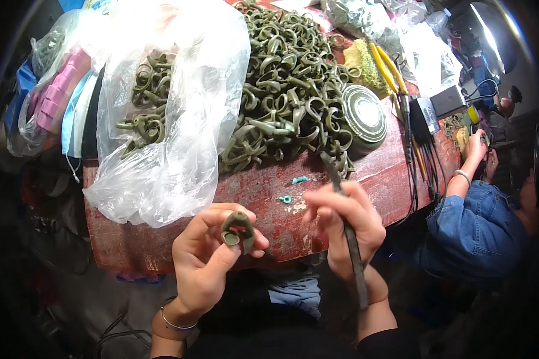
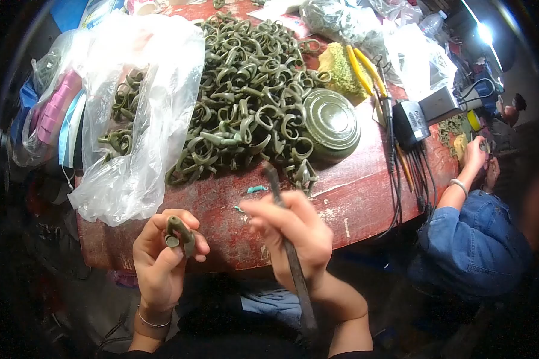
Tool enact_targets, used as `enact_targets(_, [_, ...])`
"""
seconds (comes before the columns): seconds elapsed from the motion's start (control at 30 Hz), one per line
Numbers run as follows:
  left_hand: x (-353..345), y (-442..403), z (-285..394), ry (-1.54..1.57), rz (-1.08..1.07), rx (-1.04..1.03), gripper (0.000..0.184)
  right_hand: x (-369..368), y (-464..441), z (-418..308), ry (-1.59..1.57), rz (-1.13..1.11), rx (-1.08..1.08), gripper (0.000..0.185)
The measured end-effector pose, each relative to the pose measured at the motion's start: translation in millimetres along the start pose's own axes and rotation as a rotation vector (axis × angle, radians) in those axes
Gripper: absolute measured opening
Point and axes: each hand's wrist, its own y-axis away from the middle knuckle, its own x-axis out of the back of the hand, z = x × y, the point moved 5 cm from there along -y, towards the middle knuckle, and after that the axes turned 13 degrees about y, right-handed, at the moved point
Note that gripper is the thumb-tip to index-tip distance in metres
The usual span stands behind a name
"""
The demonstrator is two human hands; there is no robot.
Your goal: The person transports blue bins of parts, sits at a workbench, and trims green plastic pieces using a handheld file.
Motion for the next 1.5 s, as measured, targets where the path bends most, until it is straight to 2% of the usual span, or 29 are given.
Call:
enact_targets(0.07, [-1.4, -3.7, 0.8, 0.056, 0.008, 0.057, 0.032, 2.2, -16.1, 0.5, 0.242, 0.102, 0.167, 0.022])
enact_targets(0.17, [-6.8, -8.9, -0.2, 0.263, -0.007, 0.122, 0.036, -9.5, -31.5, 3.3, 0.41, 0.108, 0.268, 0.022])
enact_targets(0.3, [-0.1, -9.6, -1.9, 0.242, -0.034, 0.113, 0.036, -31.8, -40.8, -1.9, 0.719, 0.001, 0.282, 0.022])
enact_targets(0.37, [-2.7, -11.4, 0.4, 0.17, -0.018, 0.085, 0.022, -37.1, -42.4, -1.7, 0.787, -0.007, 0.241, 0.02])
enact_targets(0.47, [-6.7, -11.9, 0.6, 0.015, -0.02, 0.087, 0.01, -35.9, -40.7, 3.1, 0.671, 0.003, 0.233, 0.014])
enact_targets(0.57, [-7.3, -9.0, 2.3, -0.134, 0.117, 0.077, 0.011, -27.7, -35.6, -2.6, 0.491, 0.02, 0.227, 0.014])
enact_targets(0.6, [-3.2, -7.7, 5.7, -0.222, 0.063, 0.05, 0.019, -25.4, -31.6, -5.3, 0.416, 0.034, 0.243, 0.016])
enact_targets(0.7, [1.4, -3.5, 9.2, -0.152, 0.207, 0.073, 0.029, -14.7, -17.5, -22.1, 0.248, 0.07, 0.373, 0.027])
enact_targets(0.73, [1.8, -6.9, 9.1, -0.136, 0.109, 0.107, 0.04, -13.0, -11.6, -26.4, 0.229, 0.042, 0.413, 0.031])
enact_targets(0.83, [-9.8, -7.0, 2.7, 0.027, -0.037, 0.243, 0.047, -6.0, -1.1, -42.7, 0.169, -0.152, 0.462, 0.046])
enact_targets(0.87, [-15.3, -6.8, 7.1, -0.102, -0.096, 0.238, 0.052, -5.8, 0.6, -43.9, 0.14, -0.142, 0.457, 0.044])
enact_targets(0.9, [-18.0, -6.6, 13.7, -0.3, -0.134, 0.155, 0.046, -6.2, 1.8, -44.6, 0.112, -0.131, 0.453, 0.041])
enact_targets(0.97, [-14.3, -5.0, 13.0, -0.405, -0.13, 0.019, 0.037, -7.3, 3.1, -41.9, 0.058, -0.074, 0.404, 0.038])
enact_targets(1.0, [-14.5, -3.5, 13.1, -0.399, -0.125, -0.002, 0.035, -7.1, 4.0, -40.4, 0.032, -0.047, 0.378, 0.037])
enact_targets(1.1, [-15.1, -0.1, 15.6, -0.404, -0.105, -0.029, 0.032, -3.6, 13.0, -32.6, -0.154, -0.037, 0.088, 0.038])
enact_targets(1.13, [-15.4, 1.4, 17.9, -0.421, -0.092, -0.012, 0.032, -2.5, 16.0, -30.6, -0.208, -0.006, 0.048, 0.031])
enact_targets(1.2, [-15.5, 1.7, 19.3, -0.445, -0.105, -0.015, 0.031, 2.2, 19.4, -30.6, -0.18, -0.04, 0.152, 0.029])
enact_targets(1.27, [-16.3, 0.2, 19.7, -0.462, -0.16, -0.056, 0.03, -0.1, 21.2, -34.3, -0.165, 0.063, 0.274, 0.033])
enact_targets(1.37, [-16.4, 2.0, 16.9, -0.354, -0.119, 0.035, 0.028, 3.5, 22.4, -31.6, -0.307, -0.022, 0.222, 0.03])
enact_targets(1.4, [-16.7, 2.3, 15.9, -0.316, -0.099, 0.063, 0.027, 3.1, 22.3, -32.1, -0.338, 0.024, 0.196, 0.031])
enact_targets(1.5, [-17.3, 2.8, 13.0, -0.229, -0.081, 0.134, 0.026, 0.7, 13.6, -37.0, -0.364, -0.138, 0.235, 0.031])
